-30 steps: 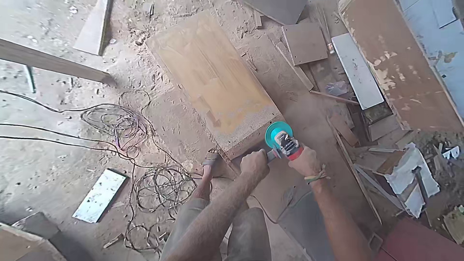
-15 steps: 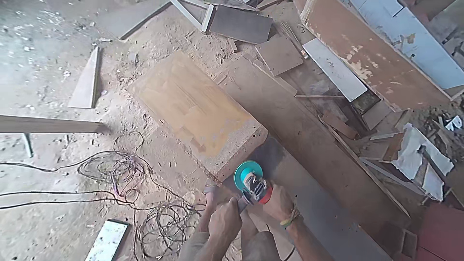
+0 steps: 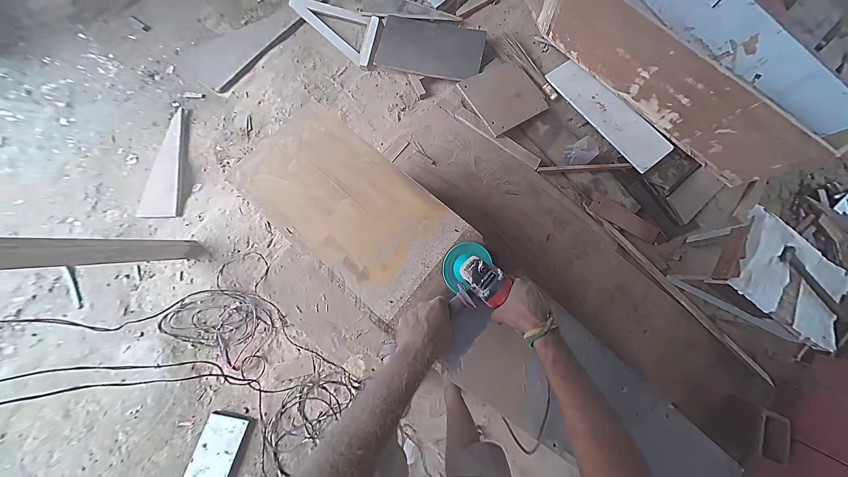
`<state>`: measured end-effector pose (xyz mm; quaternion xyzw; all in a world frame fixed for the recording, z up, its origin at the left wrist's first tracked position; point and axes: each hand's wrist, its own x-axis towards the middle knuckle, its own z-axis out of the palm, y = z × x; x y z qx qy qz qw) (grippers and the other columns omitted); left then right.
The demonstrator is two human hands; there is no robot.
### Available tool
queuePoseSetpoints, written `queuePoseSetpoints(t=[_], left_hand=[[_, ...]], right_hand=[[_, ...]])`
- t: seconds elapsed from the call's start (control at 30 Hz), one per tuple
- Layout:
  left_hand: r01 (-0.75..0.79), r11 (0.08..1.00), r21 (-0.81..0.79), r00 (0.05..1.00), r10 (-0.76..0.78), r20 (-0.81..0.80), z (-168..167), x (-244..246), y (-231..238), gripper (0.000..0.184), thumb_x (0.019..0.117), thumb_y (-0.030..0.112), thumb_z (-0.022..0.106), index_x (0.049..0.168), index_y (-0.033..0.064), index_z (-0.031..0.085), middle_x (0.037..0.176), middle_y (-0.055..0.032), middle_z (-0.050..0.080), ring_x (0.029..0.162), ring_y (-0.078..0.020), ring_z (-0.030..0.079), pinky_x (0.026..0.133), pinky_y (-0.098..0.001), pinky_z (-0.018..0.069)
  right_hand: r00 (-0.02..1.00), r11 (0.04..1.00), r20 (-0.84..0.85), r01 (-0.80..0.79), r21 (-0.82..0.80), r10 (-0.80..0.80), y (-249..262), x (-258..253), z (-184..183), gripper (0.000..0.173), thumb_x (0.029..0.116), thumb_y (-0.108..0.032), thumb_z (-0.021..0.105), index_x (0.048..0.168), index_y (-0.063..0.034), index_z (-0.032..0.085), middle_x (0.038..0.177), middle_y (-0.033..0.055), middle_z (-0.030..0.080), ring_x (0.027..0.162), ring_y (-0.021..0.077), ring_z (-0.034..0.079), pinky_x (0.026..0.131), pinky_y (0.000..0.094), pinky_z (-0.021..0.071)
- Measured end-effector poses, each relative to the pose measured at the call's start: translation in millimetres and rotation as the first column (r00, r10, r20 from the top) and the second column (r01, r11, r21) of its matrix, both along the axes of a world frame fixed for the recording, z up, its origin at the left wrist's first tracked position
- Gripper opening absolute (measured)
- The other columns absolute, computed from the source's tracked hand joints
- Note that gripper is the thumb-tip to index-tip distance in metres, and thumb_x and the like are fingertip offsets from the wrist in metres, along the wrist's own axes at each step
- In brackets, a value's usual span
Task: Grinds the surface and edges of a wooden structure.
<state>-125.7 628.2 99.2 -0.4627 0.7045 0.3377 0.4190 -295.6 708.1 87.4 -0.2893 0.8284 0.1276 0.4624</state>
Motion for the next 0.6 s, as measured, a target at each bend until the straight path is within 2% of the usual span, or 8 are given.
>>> queuePoseSetpoints(t=[0.1,0.23,0.37,0.47,0.6], left_hand=[[0.001,1.0,0.02,0.999,-0.002,0.051,-1,13,22,0.035,0.0854,0.027,0.068,0.118,0.0128,0.066,0.114,-0.0145,0.074,0.106,-0.0369,0.072,0.081,-0.0609,0.0577],[0.041,0.999,0.035,0.999,-0.042,0.029,-10,0,26,0.035,0.0859,0.027,0.068,0.118,0.014,0.066,0.114,-0.0131,0.074,0.106,-0.0357,0.072,0.081,-0.0603,0.0585],[0.03,0.999,-0.021,0.997,-0.032,-0.069,-8,-22,-10,0.033,0.0865,0.027,0.068,0.114,0.0086,0.068,0.115,-0.0172,0.072,0.107,-0.038,0.071,0.081,-0.0632,0.0574],[0.006,0.999,-0.033,0.997,-0.008,-0.078,-9,-24,-26,0.038,0.0876,0.03,0.069,0.118,0.0081,0.066,0.116,-0.0173,0.071,0.109,-0.0372,0.07,0.083,-0.0616,0.0573],[0.019,1.0,-0.02,0.996,-0.021,-0.09,-10,-31,-23,0.037,0.0864,0.026,0.069,0.118,0.0084,0.066,0.115,-0.0164,0.071,0.108,-0.0367,0.07,0.083,-0.0618,0.0572]], right_hand=[[0.998,0.999,0.05,0.032,0.015,-0.032,22,15,-1,0.068,0.0695,-0.032,0.086,0.128,-0.0052,0.065,0.118,0.0169,0.072,0.113,0.0325,0.07,0.096,0.0548,0.0568],[0.996,0.996,0.015,0.085,0.027,-0.086,36,7,-6,0.067,0.0714,-0.034,0.086,0.124,0.0005,0.065,0.117,0.0192,0.072,0.113,0.0327,0.07,0.096,0.0529,0.0566],[0.99,0.991,-0.052,0.132,-0.029,-0.134,1,-13,1,0.064,0.0645,-0.03,0.089,0.118,-0.0026,0.067,0.112,0.0171,0.072,0.107,0.0325,0.071,0.091,0.0553,0.0576],[0.995,0.998,-0.071,0.063,-0.029,-0.065,-27,-17,11,0.058,0.0641,-0.028,0.087,0.112,-0.0023,0.067,0.109,0.0163,0.072,0.106,0.0315,0.072,0.087,0.0538,0.0587],[0.993,0.996,-0.072,0.091,0.004,-0.091,-22,-24,13,0.062,0.064,-0.028,0.089,0.114,0.0003,0.066,0.112,0.0172,0.072,0.107,0.0314,0.071,0.089,0.0527,0.0583]])
